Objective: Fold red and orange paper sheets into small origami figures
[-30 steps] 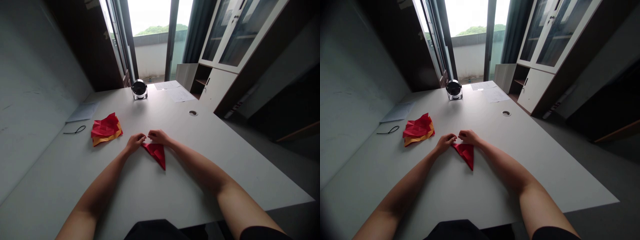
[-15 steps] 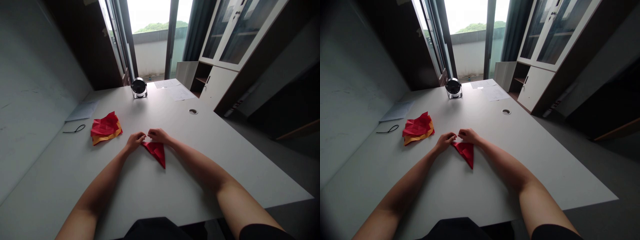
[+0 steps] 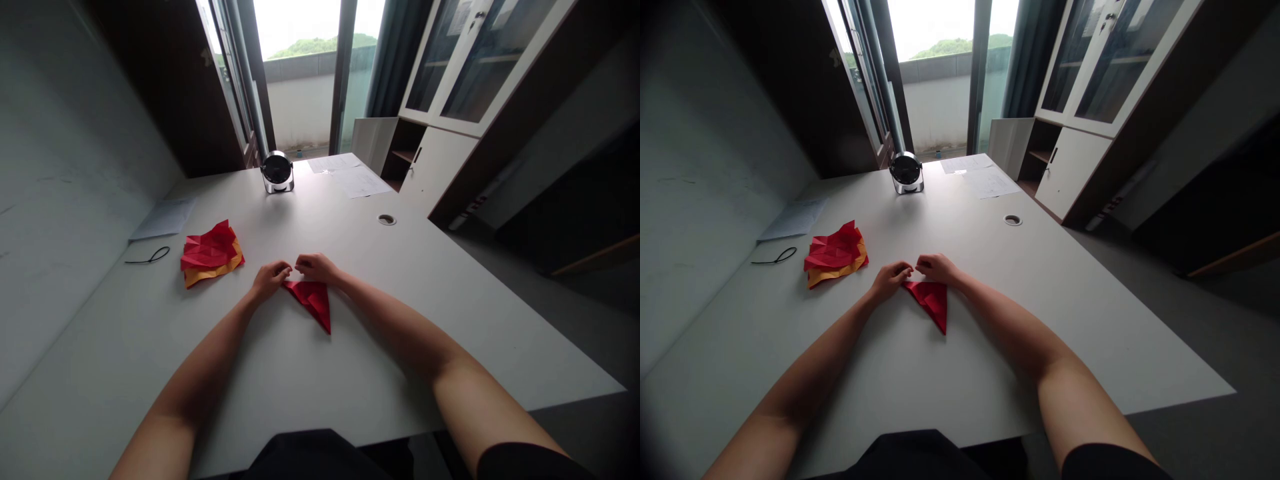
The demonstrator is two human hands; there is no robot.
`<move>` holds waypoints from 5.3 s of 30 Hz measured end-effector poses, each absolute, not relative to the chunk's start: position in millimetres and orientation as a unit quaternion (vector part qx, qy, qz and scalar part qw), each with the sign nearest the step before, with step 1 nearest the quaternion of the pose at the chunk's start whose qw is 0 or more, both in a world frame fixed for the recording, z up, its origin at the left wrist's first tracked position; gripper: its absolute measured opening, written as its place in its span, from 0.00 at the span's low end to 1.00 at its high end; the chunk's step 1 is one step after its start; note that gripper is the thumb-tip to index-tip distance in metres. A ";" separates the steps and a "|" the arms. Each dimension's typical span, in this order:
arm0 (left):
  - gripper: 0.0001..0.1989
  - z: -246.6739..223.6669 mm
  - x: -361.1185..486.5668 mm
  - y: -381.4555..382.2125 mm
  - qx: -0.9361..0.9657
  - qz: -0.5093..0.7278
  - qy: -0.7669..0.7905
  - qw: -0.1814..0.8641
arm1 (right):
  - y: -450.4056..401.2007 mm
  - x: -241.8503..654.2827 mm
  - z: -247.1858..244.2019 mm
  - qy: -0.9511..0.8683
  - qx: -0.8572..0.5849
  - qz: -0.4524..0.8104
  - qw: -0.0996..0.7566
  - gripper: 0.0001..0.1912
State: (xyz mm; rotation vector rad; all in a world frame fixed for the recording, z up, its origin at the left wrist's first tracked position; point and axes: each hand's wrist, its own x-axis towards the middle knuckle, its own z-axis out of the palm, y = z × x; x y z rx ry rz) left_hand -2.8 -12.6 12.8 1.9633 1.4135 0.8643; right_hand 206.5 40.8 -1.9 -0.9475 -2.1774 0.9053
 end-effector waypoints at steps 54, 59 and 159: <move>0.11 8.9 -3.9 -11.6 0.724 0.338 0.525 0.294 | 41.4 208.1 -2.3 -0.825 -0.371 0.305 0.298 0.09; 0.11 8.9 -5.0 -11.5 0.729 0.335 0.522 0.290 | 44.1 221.6 14.9 -0.854 -0.334 0.310 0.250 0.16; 0.16 4.8 -22.7 -4.3 0.726 0.362 0.567 0.140 | 28.8 209.9 11.5 -0.883 -0.426 0.047 0.195 0.17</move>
